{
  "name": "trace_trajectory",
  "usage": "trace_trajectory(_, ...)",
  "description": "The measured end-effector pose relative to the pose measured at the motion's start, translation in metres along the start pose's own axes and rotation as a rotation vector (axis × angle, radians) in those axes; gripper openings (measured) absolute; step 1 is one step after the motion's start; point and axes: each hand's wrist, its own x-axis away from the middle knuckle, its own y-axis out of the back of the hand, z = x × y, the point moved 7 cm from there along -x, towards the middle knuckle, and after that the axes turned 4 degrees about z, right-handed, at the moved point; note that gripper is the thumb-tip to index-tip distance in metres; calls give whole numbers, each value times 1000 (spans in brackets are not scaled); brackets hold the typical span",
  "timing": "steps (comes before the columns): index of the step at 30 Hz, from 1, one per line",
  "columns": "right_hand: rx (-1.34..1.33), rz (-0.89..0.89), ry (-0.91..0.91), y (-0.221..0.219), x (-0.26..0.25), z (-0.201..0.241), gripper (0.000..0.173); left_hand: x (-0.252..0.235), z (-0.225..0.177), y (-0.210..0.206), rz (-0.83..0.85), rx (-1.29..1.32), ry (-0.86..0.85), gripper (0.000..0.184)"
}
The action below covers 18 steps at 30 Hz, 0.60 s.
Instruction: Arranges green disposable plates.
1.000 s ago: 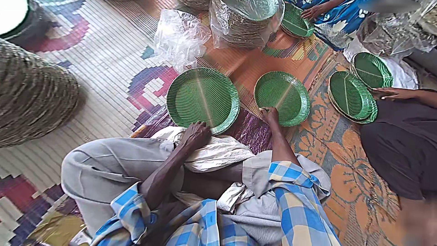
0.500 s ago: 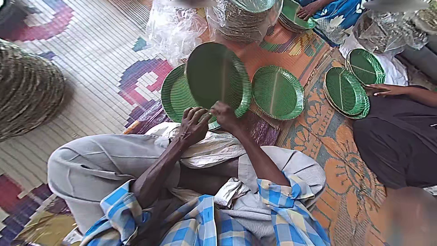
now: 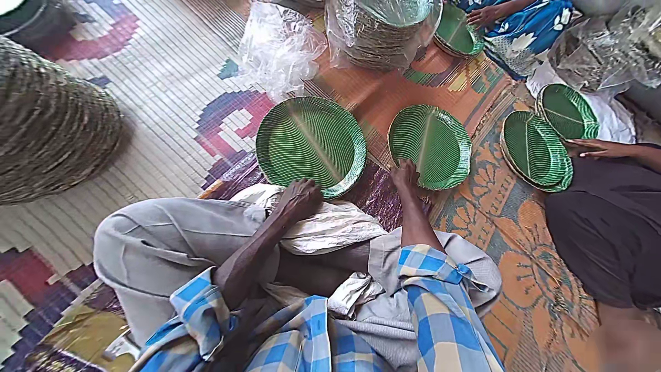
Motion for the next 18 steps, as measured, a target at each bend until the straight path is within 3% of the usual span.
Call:
trace_trajectory(4, -84, -28, -45, 4, -2, -3, 31, -2, 0, -1, -14, -14, -14, 38)
trace_trajectory(9, -162, -35, -143, 8, -1, -11, 35, -1, -1, 0, 14, -17, 2, 39)
trace_trajectory(12, -228, -166, -192, 34, 1, -8, 35, -2, -1, 0, 1, -10, -8, 39)
trace_trajectory(14, -191, -350, -19, 66, 12, 21, 34, 0, -2, 2, -95, -5, -76, 36)
trace_trajectory(15, -178, -465, 143, 81, 25, 44, 32, 4, -5, 8, -224, 0, -149, 33)
trace_trajectory(16, -191, -551, 330, 91, 42, 70, 31, 11, -10, 17, -425, 9, -251, 30)
trace_trajectory(18, -266, -524, 676, 80, 81, 121, 25, 32, -19, 35, -835, -4, -412, 27)
